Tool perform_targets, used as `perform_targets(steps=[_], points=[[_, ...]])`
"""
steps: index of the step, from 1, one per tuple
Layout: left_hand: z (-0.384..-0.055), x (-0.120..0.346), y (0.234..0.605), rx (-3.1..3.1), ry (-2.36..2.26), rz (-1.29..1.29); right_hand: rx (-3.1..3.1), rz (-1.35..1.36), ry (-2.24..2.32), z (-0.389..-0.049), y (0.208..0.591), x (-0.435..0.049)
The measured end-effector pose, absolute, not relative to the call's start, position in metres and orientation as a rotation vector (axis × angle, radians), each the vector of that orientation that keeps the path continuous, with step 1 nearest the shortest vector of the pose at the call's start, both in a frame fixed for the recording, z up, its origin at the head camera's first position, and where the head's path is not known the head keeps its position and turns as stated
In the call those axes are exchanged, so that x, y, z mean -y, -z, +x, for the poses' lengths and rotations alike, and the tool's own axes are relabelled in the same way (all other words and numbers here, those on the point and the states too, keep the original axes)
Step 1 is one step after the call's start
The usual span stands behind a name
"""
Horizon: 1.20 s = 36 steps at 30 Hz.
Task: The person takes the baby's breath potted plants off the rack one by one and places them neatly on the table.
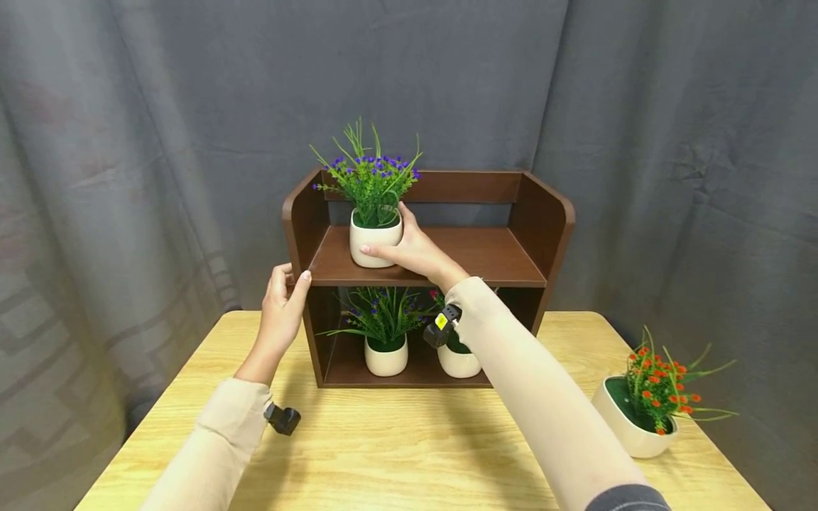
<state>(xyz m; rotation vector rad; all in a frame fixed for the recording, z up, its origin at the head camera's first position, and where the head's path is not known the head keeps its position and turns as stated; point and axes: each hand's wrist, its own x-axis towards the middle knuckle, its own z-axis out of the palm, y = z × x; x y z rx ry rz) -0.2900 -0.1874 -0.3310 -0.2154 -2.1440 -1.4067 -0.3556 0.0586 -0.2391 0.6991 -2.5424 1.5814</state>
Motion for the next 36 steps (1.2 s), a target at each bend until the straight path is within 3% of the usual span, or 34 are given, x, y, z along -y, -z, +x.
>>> perform_targets(steps=[36], points=[[-0.2925, 0.193, 0.332, 2.143, 1.406, -0.211, 2.529, 0.695, -1.471, -0.3544, 0.2424, -0.059]])
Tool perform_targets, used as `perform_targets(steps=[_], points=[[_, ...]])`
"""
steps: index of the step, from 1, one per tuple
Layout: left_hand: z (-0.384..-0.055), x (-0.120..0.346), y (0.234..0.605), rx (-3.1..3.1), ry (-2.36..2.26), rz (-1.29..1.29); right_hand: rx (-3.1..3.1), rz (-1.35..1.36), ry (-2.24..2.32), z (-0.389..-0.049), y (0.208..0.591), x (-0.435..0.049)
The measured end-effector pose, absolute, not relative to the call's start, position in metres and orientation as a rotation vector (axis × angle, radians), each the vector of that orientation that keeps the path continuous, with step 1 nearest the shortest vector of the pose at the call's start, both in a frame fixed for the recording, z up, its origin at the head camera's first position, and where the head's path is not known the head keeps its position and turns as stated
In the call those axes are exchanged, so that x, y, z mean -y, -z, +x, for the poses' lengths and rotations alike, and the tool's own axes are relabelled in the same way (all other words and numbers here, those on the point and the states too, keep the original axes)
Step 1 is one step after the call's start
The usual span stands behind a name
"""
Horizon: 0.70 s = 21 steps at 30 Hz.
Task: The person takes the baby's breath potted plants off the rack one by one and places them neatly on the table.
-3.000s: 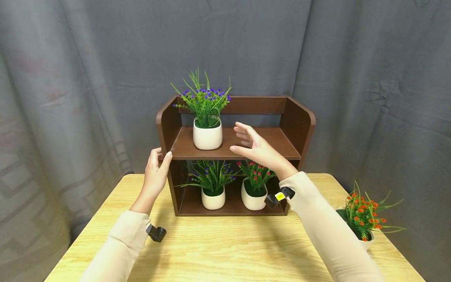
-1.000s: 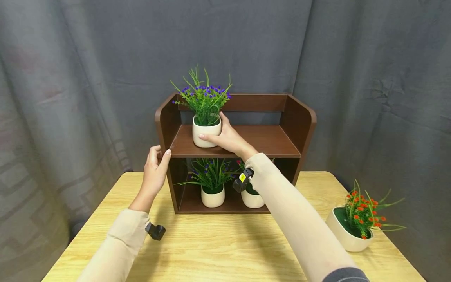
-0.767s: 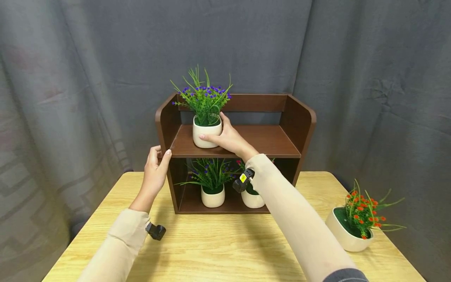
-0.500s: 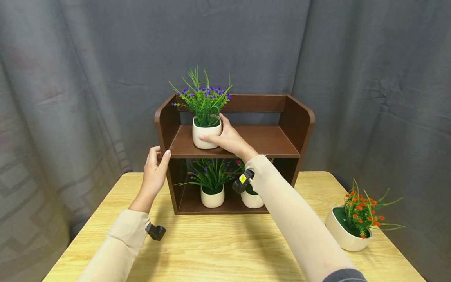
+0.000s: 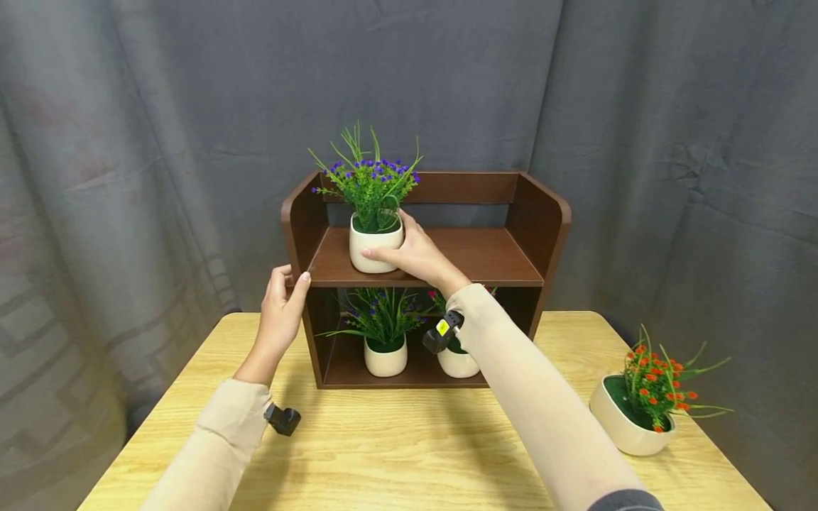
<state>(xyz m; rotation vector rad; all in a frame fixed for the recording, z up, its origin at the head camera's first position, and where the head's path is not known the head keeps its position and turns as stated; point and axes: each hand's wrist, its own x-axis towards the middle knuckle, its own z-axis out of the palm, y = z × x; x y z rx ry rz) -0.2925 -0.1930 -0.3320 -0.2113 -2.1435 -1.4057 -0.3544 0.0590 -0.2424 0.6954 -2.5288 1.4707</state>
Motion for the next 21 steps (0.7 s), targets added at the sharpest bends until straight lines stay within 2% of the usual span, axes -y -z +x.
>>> perform_targets(steps=[21], points=[[-0.289, 0.19, 0.33, 2.154, 1.403, -0.218, 2.573, 0.661, -1.403, -0.336, 0.245, -0.078]])
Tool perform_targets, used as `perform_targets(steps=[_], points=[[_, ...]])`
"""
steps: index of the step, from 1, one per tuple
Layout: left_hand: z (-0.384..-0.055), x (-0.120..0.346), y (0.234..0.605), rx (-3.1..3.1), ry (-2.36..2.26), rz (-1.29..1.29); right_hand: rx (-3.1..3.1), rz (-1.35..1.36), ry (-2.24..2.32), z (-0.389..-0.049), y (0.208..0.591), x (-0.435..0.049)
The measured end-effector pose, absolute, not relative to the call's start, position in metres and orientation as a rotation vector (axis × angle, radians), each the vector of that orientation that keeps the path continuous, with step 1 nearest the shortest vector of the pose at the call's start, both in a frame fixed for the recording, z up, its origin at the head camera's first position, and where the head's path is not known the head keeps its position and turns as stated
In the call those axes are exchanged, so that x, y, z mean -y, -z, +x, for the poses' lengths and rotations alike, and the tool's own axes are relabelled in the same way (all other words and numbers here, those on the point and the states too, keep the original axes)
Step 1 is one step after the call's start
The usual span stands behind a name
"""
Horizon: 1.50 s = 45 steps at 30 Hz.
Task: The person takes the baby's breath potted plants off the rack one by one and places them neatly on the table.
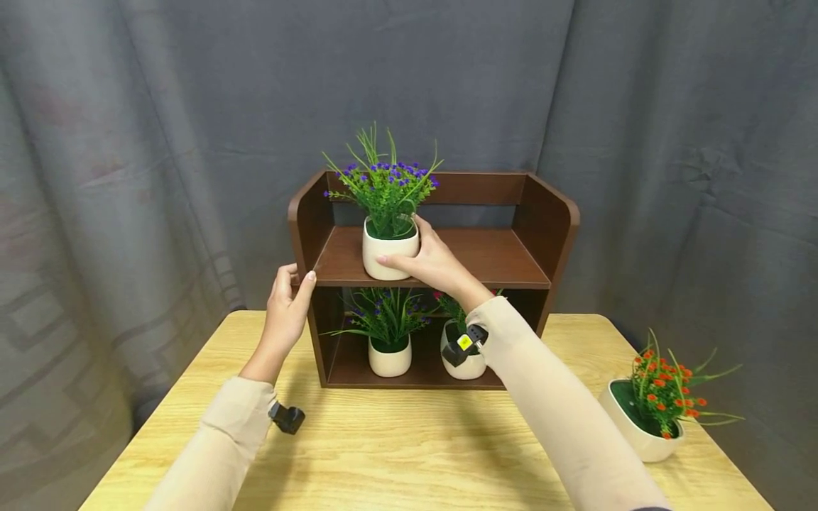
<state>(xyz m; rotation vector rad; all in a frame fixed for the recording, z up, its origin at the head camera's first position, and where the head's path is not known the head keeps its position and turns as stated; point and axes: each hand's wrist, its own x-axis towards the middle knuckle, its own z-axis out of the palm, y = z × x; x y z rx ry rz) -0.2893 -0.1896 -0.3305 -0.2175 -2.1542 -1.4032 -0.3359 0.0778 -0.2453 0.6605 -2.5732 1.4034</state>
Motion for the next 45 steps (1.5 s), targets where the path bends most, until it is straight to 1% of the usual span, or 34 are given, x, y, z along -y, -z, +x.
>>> perform_targets(steps=[10, 27, 45], points=[[-0.289, 0.189, 0.331, 2.138, 1.402, -0.227, 2.61, 0.652, -1.458, -0.322, 0.242, -0.093], [-0.289, 0.185, 0.33, 2.139, 1.426, -0.24, 2.663, 0.643, -1.414, -0.301, 0.238, -0.118], [-0.288, 0.186, 0.33, 2.126, 1.415, -0.206, 2.669, 0.644, -1.349, -0.284, 0.241, -0.134]])
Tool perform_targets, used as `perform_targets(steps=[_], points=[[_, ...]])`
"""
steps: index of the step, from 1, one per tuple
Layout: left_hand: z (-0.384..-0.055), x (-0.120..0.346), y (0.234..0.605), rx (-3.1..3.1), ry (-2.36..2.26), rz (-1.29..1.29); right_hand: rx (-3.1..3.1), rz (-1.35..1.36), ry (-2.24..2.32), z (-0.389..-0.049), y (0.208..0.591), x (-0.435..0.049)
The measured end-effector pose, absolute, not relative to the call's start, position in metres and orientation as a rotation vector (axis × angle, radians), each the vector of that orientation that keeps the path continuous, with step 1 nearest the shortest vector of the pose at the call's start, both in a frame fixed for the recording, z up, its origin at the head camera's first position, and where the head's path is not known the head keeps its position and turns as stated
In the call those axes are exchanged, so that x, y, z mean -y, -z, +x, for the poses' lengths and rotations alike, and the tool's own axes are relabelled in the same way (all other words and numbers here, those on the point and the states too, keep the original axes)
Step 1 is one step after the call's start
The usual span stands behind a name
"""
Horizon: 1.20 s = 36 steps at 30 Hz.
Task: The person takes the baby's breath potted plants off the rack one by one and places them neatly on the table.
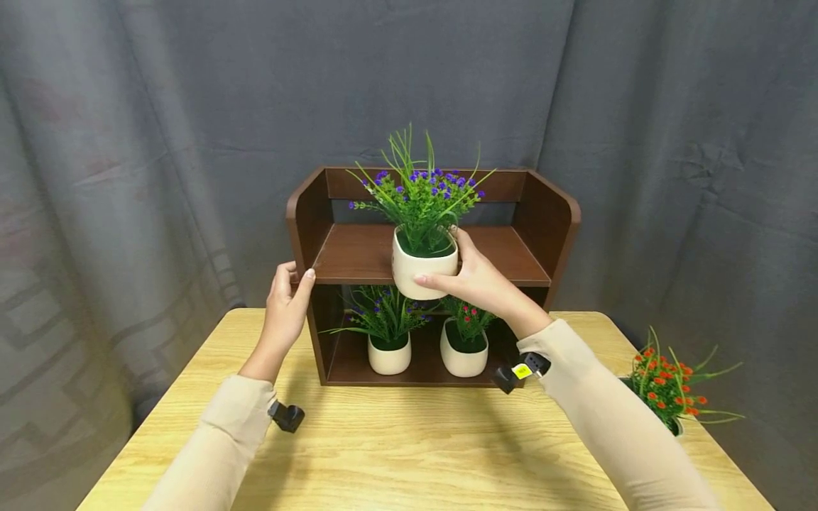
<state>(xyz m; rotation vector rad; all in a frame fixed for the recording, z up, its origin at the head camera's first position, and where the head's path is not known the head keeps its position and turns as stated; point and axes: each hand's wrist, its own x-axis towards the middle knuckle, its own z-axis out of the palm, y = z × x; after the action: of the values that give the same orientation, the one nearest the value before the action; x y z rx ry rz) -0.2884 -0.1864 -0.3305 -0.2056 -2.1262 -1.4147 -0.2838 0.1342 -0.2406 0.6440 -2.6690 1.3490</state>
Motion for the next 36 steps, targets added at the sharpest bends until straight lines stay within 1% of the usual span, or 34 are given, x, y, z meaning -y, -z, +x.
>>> perform_targets(steps=[20, 36], points=[[-0.287, 0.188, 0.327, 2.142, 1.407, -0.211, 2.584, 0.739, -1.356, -0.261, 0.25, -0.159], [-0.288, 0.185, 0.328, 2.139, 1.423, -0.222, 2.504, 0.8, -1.233, -0.247, 0.26, -0.185]])
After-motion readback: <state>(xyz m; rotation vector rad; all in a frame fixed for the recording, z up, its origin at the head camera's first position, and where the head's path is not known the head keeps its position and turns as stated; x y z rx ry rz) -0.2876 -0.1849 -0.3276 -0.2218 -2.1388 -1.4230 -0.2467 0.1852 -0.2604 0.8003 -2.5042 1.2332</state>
